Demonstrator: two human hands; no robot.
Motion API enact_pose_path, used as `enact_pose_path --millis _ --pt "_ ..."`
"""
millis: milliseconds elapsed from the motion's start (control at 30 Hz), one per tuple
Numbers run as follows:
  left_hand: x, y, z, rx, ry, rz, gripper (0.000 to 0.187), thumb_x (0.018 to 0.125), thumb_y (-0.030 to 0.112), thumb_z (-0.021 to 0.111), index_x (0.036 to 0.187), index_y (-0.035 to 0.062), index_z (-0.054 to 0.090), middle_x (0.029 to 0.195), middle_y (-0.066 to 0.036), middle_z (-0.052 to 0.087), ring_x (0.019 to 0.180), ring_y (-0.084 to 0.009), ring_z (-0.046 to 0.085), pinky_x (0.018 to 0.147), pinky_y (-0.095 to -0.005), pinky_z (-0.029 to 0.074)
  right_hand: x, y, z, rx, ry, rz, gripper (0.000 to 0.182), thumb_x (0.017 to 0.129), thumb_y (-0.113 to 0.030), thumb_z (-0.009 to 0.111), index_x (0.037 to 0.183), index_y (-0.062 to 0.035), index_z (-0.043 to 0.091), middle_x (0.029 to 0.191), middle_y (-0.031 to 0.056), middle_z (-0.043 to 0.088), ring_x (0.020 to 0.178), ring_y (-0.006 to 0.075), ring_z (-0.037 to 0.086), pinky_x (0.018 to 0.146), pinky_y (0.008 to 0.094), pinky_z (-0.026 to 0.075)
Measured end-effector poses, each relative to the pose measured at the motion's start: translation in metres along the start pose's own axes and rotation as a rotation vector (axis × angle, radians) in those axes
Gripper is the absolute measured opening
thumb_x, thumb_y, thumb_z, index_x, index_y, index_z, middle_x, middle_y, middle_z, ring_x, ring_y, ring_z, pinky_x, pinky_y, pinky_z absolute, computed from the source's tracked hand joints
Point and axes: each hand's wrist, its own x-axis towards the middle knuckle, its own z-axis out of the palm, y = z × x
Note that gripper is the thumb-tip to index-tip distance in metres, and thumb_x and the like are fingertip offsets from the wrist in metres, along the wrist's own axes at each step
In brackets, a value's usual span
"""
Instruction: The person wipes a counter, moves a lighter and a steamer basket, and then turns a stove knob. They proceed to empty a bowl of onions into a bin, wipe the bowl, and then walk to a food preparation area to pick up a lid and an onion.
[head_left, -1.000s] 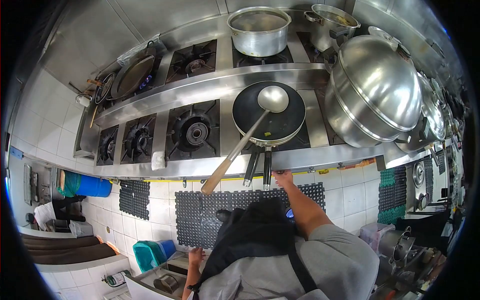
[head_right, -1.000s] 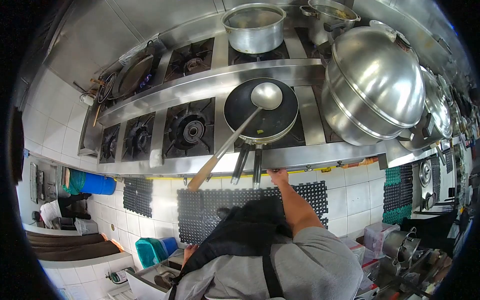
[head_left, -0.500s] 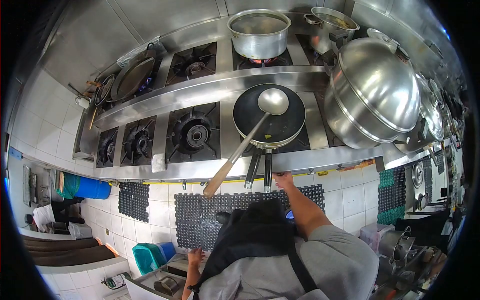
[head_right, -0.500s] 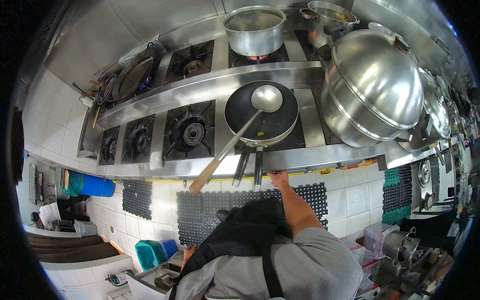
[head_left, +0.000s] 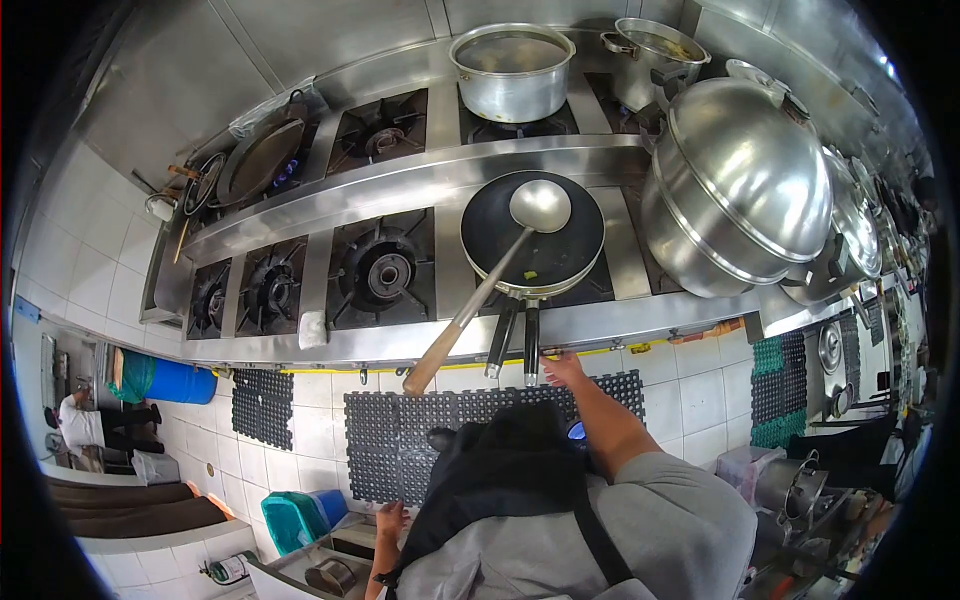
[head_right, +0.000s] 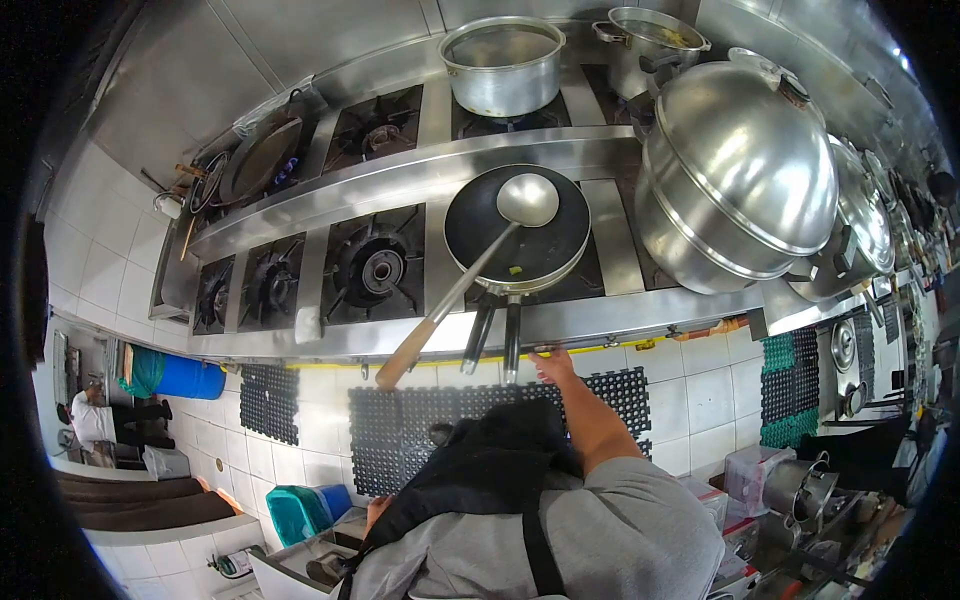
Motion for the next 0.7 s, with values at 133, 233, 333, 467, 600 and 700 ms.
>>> enact_pose_path --millis 133,233,333,467,600,700 --pt "-0.014 0.028 0.001 0.019 0.039 -0.104 0.039 0.093 0.028 0.063 0.117 -0.0029 0.059 0.077 -0.009 0.068 0.062 -0.0182 0.066 0.046 -0.0290 0.047 0.006 0.028 -0.018 0.089 0.019 0.101 0.062 0.081 -0.036 0.078 0.124 -0.0020 0.049 0.088 0.0117 0.068 0.065 0.0218 0.067 0.055 0.0372 0.057" --pt "-0.014 0.032 0.004 0.025 0.078 -0.134 0.036 0.092 0.028 0.063 0.111 -0.0023 0.061 0.077 -0.009 0.067 0.061 -0.0187 0.066 0.048 -0.0302 0.047 0.009 0.045 -0.048 0.187 0.266 0.132 0.090 0.081 -0.033 0.077 0.143 -0.0022 0.019 0.093 0.0160 0.067 0.060 0.0233 0.066 0.046 0.0352 0.055" --pt "-0.007 0.021 0.002 -0.031 0.035 -0.090 0.032 0.091 0.028 0.062 0.104 -0.0017 0.062 0.077 -0.008 0.067 0.061 -0.0195 0.066 0.049 -0.0315 0.048 -0.013 0.034 -0.071 0.232 0.487 0.081 0.096 0.082 -0.032 0.076 0.147 -0.0022 0.013 0.094 0.0176 0.065 0.058 0.0231 0.065 0.042 0.0335 0.053" --pt "-0.002 0.029 0.000 0.000 -0.004 -0.050 0.028 0.090 0.028 0.061 0.096 0.0007 0.062 0.076 -0.007 0.066 0.062 -0.0200 0.067 0.051 -0.0324 0.048 -0.014 0.030 -0.096 0.295 0.564 -0.076 0.086 0.084 -0.034 0.074 0.146 -0.0006 0.025 0.088 0.0178 0.064 0.056 0.0224 0.066 0.040 0.0322 0.052" --pt "0.033 -0.005 -0.009 0.208 -0.093 0.289 0.028 0.089 0.027 0.058 0.096 -0.0002 0.061 0.076 -0.008 0.066 0.063 -0.0204 0.067 0.050 -0.0324 0.048 0.017 0.051 -0.121 0.265 0.519 -0.012 0.071 0.087 -0.035 0.071 0.138 0.0021 0.039 0.088 0.0160 0.066 0.054 0.0217 0.065 0.041 0.0317 0.052" --pt "0.018 0.017 -0.002 -0.026 0.072 -0.002 0.030 0.089 0.027 0.057 0.095 -0.0013 0.062 0.075 -0.008 0.066 0.061 -0.0211 0.067 0.048 -0.0321 0.048 -0.003 0.039 -0.115 0.232 0.571 -0.048 0.067 0.087 -0.034 0.071 0.133 0.0057 0.042 0.084 0.0146 0.066 0.054 0.0210 0.065 0.040 0.0322 0.052"
